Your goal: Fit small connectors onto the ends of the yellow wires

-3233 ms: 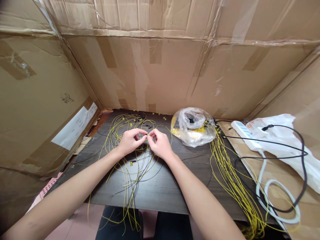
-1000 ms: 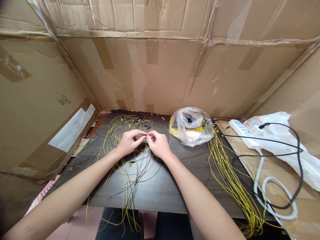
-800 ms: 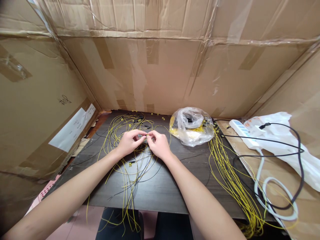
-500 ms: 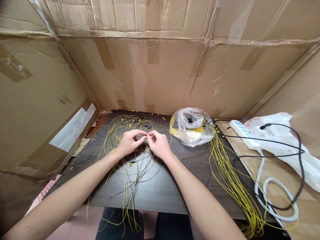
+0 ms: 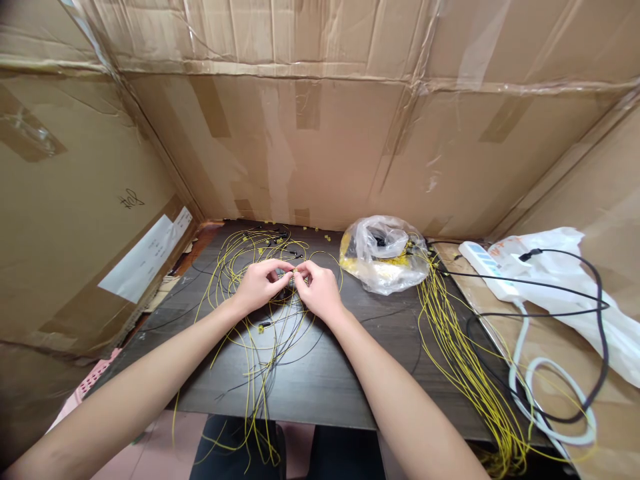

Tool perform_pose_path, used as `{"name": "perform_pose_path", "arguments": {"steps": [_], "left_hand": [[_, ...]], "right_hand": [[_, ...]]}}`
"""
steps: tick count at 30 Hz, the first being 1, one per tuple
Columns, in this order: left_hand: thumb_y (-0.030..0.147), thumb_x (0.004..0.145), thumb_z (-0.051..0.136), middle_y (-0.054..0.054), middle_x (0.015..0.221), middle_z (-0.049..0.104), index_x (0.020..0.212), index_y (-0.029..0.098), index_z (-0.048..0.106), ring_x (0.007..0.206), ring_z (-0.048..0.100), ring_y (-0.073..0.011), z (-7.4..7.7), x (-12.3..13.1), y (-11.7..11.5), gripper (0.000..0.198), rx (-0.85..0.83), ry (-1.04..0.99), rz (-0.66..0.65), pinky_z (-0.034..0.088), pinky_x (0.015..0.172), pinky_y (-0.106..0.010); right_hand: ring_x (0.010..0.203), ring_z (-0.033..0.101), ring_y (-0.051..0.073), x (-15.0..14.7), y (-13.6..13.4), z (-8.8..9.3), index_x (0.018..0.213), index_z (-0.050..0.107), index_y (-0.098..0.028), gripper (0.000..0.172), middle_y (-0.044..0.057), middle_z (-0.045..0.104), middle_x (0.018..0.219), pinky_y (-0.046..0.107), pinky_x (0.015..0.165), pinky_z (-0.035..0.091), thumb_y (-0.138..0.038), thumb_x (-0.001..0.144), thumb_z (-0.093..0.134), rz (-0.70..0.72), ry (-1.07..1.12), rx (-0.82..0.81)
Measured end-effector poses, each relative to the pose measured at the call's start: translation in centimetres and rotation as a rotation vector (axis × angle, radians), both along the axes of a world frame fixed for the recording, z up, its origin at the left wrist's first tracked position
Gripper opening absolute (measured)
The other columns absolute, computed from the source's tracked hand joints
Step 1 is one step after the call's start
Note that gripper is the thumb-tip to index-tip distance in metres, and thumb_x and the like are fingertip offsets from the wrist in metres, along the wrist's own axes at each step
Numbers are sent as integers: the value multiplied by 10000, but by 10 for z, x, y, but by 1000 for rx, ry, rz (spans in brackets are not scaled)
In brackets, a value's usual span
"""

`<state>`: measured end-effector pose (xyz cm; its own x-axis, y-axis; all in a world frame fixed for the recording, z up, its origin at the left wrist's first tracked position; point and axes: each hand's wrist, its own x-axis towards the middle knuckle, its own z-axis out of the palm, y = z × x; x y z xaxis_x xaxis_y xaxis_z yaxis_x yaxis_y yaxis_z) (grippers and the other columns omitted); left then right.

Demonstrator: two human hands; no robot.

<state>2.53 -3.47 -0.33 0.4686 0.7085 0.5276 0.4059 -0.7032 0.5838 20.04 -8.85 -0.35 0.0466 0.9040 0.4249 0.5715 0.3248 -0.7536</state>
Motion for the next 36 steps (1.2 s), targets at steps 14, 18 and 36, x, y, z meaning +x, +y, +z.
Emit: {"name": "perform_pose_path", "arguments": {"steps": [14,18,36], "left_hand": [[171,896,683,-2,830,731,994,190,754,550,567,-73,3,0,-2,122,73,-65,-35,485,592,-211],[185,905,681,-4,849,737,993,193,754,547,569,-70,3,0,-2,115,75,-65,-54,486,588,-209],[197,868,676,7,761,695,953,184,741,541,548,-81,2,1,-5,108,66,-80,-46,484,601,-223]], "right_hand": [[565,564,147,0,-2,5,839,637,-202,255,10,656,659,252,569,409,-392,951,509,94,85,-65],[553,525,135,0,-3,8,745,592,-209,347,-1,620,629,250,571,376,-417,989,458,98,48,-62],[588,549,157,-3,-3,5,699,539,-218,432,-5,555,571,262,596,390,-441,1029,372,117,39,-77]]}}
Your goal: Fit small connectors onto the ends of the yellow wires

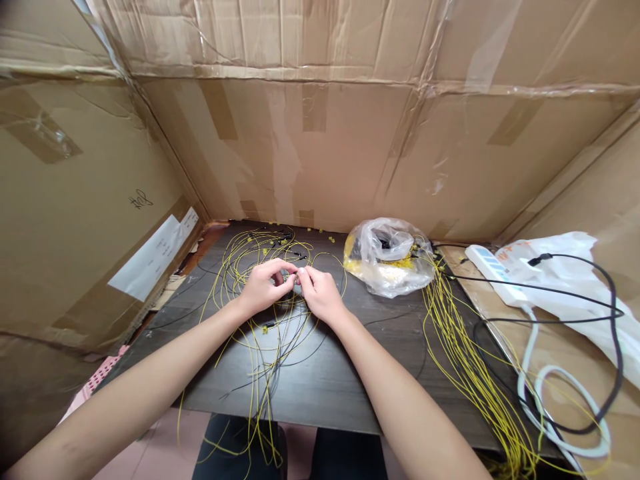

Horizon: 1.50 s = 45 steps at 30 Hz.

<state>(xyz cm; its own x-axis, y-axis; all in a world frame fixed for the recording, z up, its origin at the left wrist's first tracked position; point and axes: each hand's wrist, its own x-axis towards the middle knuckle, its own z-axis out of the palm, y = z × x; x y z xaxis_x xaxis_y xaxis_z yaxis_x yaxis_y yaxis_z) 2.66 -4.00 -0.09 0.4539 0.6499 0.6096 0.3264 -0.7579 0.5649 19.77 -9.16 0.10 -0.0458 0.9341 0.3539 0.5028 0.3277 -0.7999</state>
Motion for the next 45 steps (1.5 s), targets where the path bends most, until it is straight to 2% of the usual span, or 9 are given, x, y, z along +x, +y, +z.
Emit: {"name": "perform_pose_path", "arguments": {"steps": [6,18,30,35,45], "left_hand": [[174,858,688,16,765,712,955,195,755,546,552,-79,0,0,1,120,-22,11,9,481,606,-219],[213,876,702,5,744,736,966,205,787,510,532,-80,1,1,2,124,-82,-8,39,453,556,-215],[203,867,708,4,713,724,936,202,795,515,542,-90,1,-1,3,111,-28,35,68,437,560,-231],[216,880,705,-8,797,761,966,202,790,524,556,-90,1,-1,3,122,-46,39,66,465,573,-235],[187,905,677,-16,882,759,1008,213,778,559,568,-86,2,-1,3,147,-33,44,33,481,604,-234]], "right_hand": [[600,515,147,0,1,0,714,491,-220,378,-7,555,645,266,604,361,-422,1014,380,-10,-32,20],[704,583,173,2,2,-1,887,528,-217,230,22,641,801,278,668,423,-385,994,412,-3,-43,65],[628,615,171,3,2,-3,947,608,-210,168,33,711,780,278,625,440,-337,957,498,-40,-58,47],[578,599,162,3,3,-4,954,636,-204,151,37,730,784,277,605,447,-317,924,541,-83,-62,63],[616,641,173,4,2,-2,924,655,-211,194,38,742,772,278,613,459,-347,957,521,-40,-19,38]]}}
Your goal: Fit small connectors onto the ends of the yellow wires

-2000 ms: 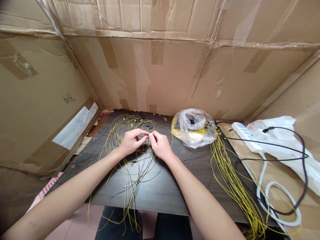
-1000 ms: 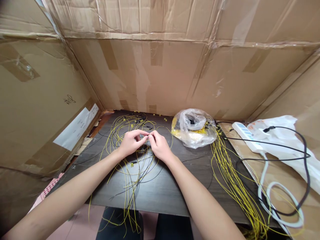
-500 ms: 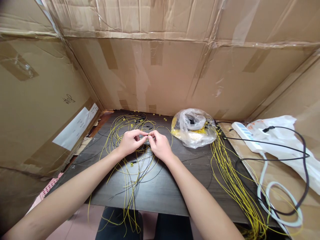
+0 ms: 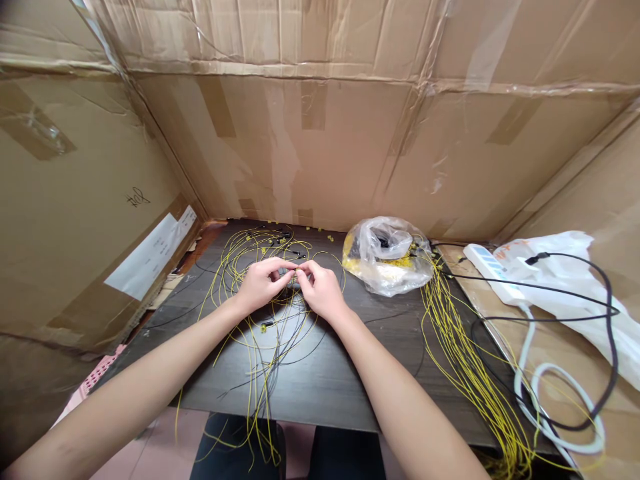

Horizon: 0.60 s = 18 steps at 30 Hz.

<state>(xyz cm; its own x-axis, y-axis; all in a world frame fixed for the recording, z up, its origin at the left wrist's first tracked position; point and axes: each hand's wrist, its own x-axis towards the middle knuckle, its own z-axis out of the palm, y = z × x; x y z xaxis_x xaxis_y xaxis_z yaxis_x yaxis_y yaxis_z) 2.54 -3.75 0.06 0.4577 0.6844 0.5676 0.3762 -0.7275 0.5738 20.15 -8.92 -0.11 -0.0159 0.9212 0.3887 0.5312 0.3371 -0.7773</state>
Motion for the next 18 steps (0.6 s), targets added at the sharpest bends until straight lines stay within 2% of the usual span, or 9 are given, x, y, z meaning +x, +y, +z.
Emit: {"name": "perform_pose_path", "arguments": {"steps": [10,18], "left_hand": [[174,919,663,-23,948,761,1027,209,771,587,580,-83,-2,-1,1,157,8,-12,-47,491,615,-227],[172,897,694,-8,850,755,1023,208,779,570,578,-90,-3,0,1,156,3,15,12,485,612,-234]], "right_hand": [[628,643,172,0,-1,1,925,640,-212,204,27,719,739,271,624,454,-337,979,488,18,-20,-9],[589,594,159,0,0,0,906,629,-203,174,27,700,737,267,610,437,-326,952,515,-2,-44,23]]}}
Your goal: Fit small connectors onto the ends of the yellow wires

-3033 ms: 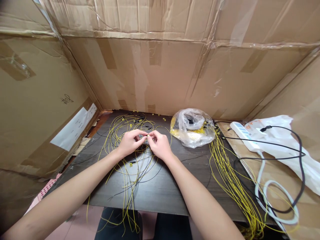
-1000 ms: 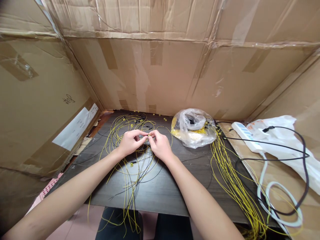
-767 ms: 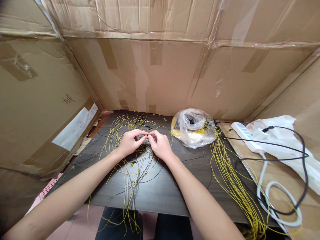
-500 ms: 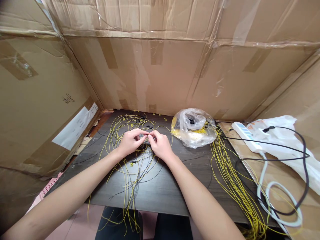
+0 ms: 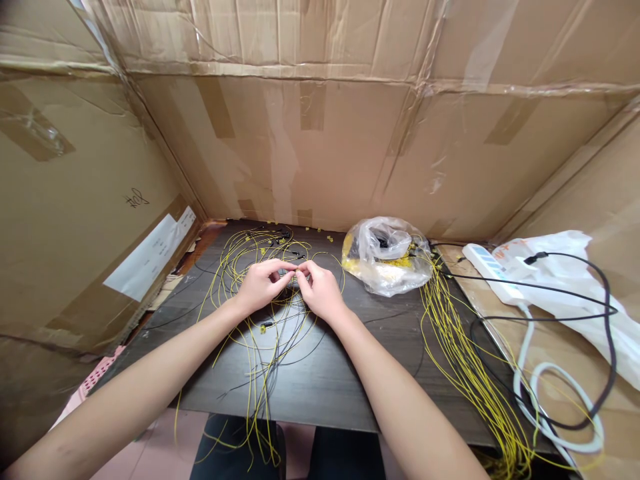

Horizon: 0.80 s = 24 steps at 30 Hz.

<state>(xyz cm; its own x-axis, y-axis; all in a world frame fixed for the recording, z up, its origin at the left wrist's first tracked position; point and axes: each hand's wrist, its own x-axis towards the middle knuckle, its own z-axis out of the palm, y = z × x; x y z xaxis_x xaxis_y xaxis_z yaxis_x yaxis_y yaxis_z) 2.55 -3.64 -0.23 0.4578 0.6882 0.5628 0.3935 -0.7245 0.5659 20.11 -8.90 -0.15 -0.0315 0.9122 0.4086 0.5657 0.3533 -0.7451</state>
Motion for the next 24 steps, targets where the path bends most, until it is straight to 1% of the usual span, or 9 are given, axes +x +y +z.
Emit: {"name": "perform_pose_path", "arguments": {"steps": [3,7,11,17,24], "left_hand": [[167,896,697,-3,848,756,1019,211,781,575,580,-91,-1,0,0,155,6,4,-1,485,614,-234],[168,915,675,-16,902,761,1018,209,778,591,583,-90,-2,0,1,152,33,-27,-35,492,618,-233],[178,926,658,-23,940,760,1029,208,768,594,589,-87,-1,0,0,154,40,-39,-44,502,621,-228],[158,884,680,5,849,728,997,192,740,558,562,-73,0,1,-2,132,35,-25,-39,488,621,-218],[173,868,675,5,817,712,959,184,722,556,558,-78,0,2,-3,104,15,-34,-42,479,605,-217]], "right_hand": [[576,585,154,0,0,-1,900,627,-204,161,23,696,733,263,599,427,-321,940,524,-1,7,-7],[596,601,162,0,1,0,906,621,-209,190,22,696,728,262,603,423,-344,960,498,16,28,-21],[613,593,160,0,0,2,829,582,-219,255,16,672,712,262,621,402,-371,990,457,7,-5,-31],[601,560,155,0,-1,2,728,498,-227,368,6,603,652,262,635,372,-397,1026,365,11,-33,-46],[581,541,159,-1,-2,2,692,487,-230,410,2,567,605,274,634,371,-425,1028,355,31,-2,-66]]}}
